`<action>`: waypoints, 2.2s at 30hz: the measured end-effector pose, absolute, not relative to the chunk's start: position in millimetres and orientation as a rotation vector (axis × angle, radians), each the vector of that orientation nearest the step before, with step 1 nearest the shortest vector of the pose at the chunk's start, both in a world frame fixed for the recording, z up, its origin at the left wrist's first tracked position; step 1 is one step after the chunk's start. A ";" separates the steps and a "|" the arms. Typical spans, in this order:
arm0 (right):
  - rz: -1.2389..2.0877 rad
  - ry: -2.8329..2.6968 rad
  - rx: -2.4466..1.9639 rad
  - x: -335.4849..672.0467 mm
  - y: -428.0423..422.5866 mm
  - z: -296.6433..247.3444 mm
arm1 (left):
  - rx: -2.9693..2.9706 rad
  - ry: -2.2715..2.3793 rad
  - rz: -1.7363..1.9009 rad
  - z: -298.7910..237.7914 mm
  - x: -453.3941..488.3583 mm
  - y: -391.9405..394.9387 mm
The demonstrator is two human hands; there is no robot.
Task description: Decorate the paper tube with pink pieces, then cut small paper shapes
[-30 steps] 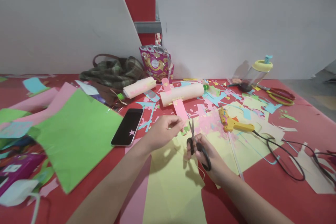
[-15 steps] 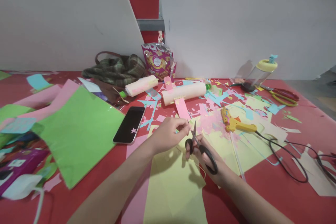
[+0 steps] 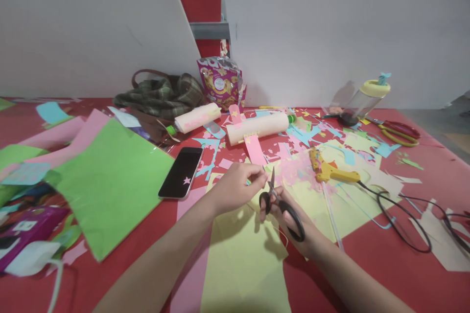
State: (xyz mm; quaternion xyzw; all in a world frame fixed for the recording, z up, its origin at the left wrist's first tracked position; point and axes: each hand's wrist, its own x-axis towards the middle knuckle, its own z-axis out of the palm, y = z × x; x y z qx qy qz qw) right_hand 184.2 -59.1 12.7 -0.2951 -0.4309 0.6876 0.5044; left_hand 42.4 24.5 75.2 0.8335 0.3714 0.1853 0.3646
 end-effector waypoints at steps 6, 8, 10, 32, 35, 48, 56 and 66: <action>1.665 -1.041 -0.710 183.6 -57.7 13.1 | 2.146 0.959 0.472 74.9 42.3 24.4; 1.670 -1.027 -0.707 183.3 -57.9 12.6 | 2.146 0.957 0.464 75.7 42.0 24.5; 1.671 -1.018 -0.698 182.8 -58.3 12.1 | 2.145 0.948 0.456 76.4 41.9 24.8; 1.656 -1.051 -0.772 183.9 -60.4 14.8 | 2.062 0.935 0.414 78.1 38.0 28.5; 1.659 -1.057 -0.782 183.9 -60.2 15.4 | 2.052 0.927 0.424 78.5 37.9 28.4; 1.675 -1.009 -0.813 184.3 -61.2 12.5 | 2.000 0.929 0.425 77.1 38.6 28.3; 1.659 -1.034 -0.793 183.9 -59.3 16.0 | 1.968 0.899 0.437 76.2 39.8 28.1; 1.655 -1.020 -0.822 184.1 -60.7 15.4 | 1.952 0.931 0.422 74.3 40.8 27.1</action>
